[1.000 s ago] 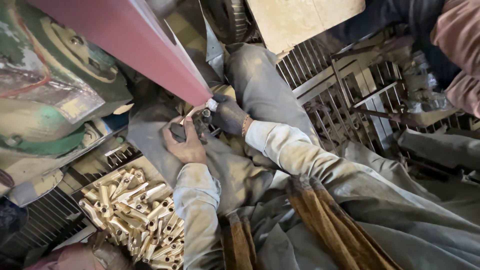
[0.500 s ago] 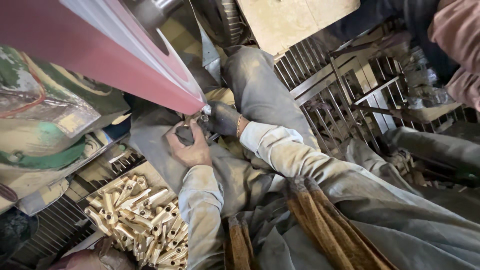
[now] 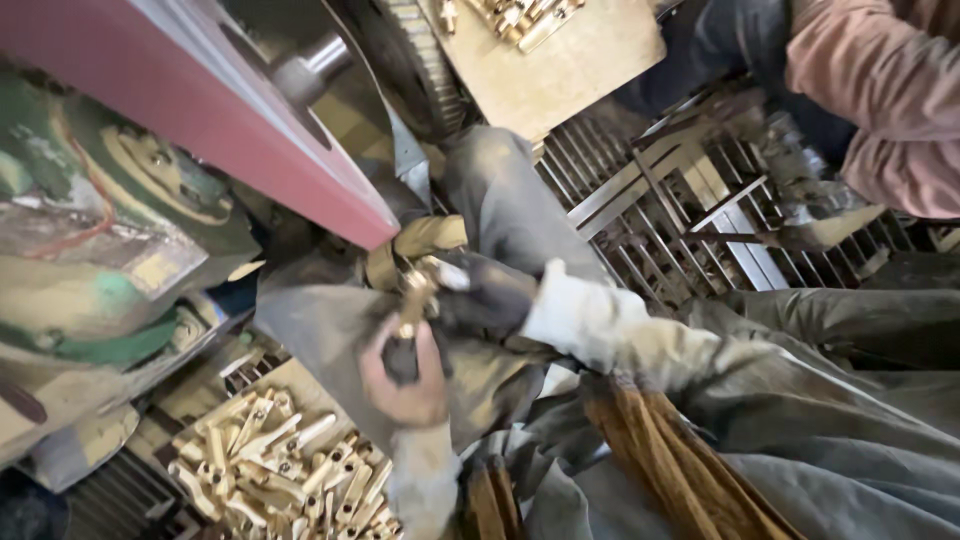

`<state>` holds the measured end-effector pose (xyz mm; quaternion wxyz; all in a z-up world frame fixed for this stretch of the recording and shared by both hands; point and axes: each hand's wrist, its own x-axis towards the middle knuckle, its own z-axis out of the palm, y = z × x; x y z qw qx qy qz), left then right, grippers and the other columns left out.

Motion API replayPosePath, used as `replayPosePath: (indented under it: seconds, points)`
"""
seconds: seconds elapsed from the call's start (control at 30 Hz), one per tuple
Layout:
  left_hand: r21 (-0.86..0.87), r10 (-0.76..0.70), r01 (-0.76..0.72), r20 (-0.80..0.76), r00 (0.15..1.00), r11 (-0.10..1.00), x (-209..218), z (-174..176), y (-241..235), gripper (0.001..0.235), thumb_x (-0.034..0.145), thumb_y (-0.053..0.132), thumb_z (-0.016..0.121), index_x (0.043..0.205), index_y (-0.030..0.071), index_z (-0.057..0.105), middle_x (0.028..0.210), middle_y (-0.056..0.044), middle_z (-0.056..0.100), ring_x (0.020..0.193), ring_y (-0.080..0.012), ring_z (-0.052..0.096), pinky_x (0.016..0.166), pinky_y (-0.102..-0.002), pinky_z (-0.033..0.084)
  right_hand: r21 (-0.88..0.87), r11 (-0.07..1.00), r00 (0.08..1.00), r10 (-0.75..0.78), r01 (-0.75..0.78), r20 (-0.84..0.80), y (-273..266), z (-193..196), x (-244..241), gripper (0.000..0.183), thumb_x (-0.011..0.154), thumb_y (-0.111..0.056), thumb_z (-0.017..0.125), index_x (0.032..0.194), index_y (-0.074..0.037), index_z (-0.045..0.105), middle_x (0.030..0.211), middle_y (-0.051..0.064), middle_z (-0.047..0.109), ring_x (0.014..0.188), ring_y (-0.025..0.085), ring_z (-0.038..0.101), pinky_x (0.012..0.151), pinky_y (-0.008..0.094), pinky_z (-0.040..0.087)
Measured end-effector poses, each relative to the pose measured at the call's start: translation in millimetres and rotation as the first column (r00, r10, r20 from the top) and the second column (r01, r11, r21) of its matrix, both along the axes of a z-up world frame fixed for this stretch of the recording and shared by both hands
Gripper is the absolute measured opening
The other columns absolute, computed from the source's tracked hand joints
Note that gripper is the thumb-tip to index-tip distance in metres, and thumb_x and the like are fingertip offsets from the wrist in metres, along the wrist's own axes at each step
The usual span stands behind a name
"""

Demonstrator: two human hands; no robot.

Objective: The person holds small brass metal components against a moving vertical abrasive belt by hand, rotating and pressing different sides of the metal parts against the belt.

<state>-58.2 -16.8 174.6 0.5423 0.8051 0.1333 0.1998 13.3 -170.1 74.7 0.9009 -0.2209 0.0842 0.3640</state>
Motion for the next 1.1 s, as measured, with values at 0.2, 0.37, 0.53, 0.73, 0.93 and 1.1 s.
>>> replayPosePath:
  seconds: [0.2,0.37,0.53,0.73,0.93,1.1]
  points:
    - [-0.291,-0.240,0.209,-0.076,0.968,0.934,-12,7,0,0.032,0.087,0.009,0.078,0.117,0.000,0.069,0.113,-0.009,0.071,0.102,-0.0180,0.067,0.094,-0.031,0.053,-0.163,0.981,0.990,-0.084,0.102,0.115,-54,72,-12,0.031,0.104,-0.019,0.066,0.127,0.000,0.058,0.111,0.013,0.066,0.098,0.021,0.065,0.084,0.033,0.055]
    - [-0.335,-0.221,0.159,-0.156,0.963,0.929,-4,-1,15,0.029,0.092,0.007,0.073,0.120,0.000,0.068,0.110,-0.010,0.075,0.104,-0.0166,0.069,0.101,-0.031,0.051,-0.256,0.905,0.940,-0.328,0.340,0.089,-95,78,29,0.034,0.101,-0.018,0.068,0.128,0.001,0.057,0.109,0.014,0.066,0.096,0.022,0.065,0.082,0.032,0.055]
    - [-0.459,0.045,-0.171,-0.272,0.961,0.872,-10,-22,43,0.032,0.096,0.011,0.068,0.125,0.000,0.061,0.111,-0.013,0.072,0.082,-0.0156,0.064,0.068,-0.027,0.054,-0.474,0.626,0.692,-0.720,0.619,-0.048,-163,-15,115,0.019,0.102,-0.016,0.061,0.106,0.003,0.060,0.089,0.012,0.065,0.075,0.019,0.064,0.067,0.030,0.054]
    - [-0.648,0.136,-0.270,-0.250,0.959,0.712,-12,-40,54,0.036,0.095,0.016,0.067,0.125,-0.001,0.057,0.105,-0.014,0.071,0.066,-0.0141,0.057,0.048,-0.027,0.046,-0.362,0.502,0.424,-0.862,0.785,-0.277,-224,-131,202,0.026,0.105,-0.027,0.056,0.099,-0.001,0.058,0.077,0.011,0.062,0.065,0.019,0.061,0.057,0.028,0.054]
    - [-0.618,0.130,-0.312,-0.321,0.938,0.722,-7,-32,51,0.035,0.095,0.015,0.065,0.127,0.001,0.058,0.104,-0.013,0.070,0.066,-0.0149,0.056,0.049,-0.026,0.046,-0.765,-0.375,0.841,0.372,0.524,0.394,-224,-152,235,0.038,0.104,-0.043,0.055,0.103,-0.007,0.067,0.084,0.015,0.071,0.076,0.031,0.070,0.064,0.039,0.056]
    - [0.372,-0.150,0.078,0.170,0.974,0.925,-24,-36,73,0.034,0.106,0.011,0.058,0.137,0.004,0.048,0.128,-0.021,0.056,0.103,-0.0295,0.065,0.082,-0.034,0.056,-0.521,-0.486,0.609,0.789,0.702,0.084,-235,-142,251,0.035,0.099,-0.046,0.064,0.092,-0.013,0.070,0.082,0.015,0.068,0.076,0.038,0.067,0.066,0.047,0.053]
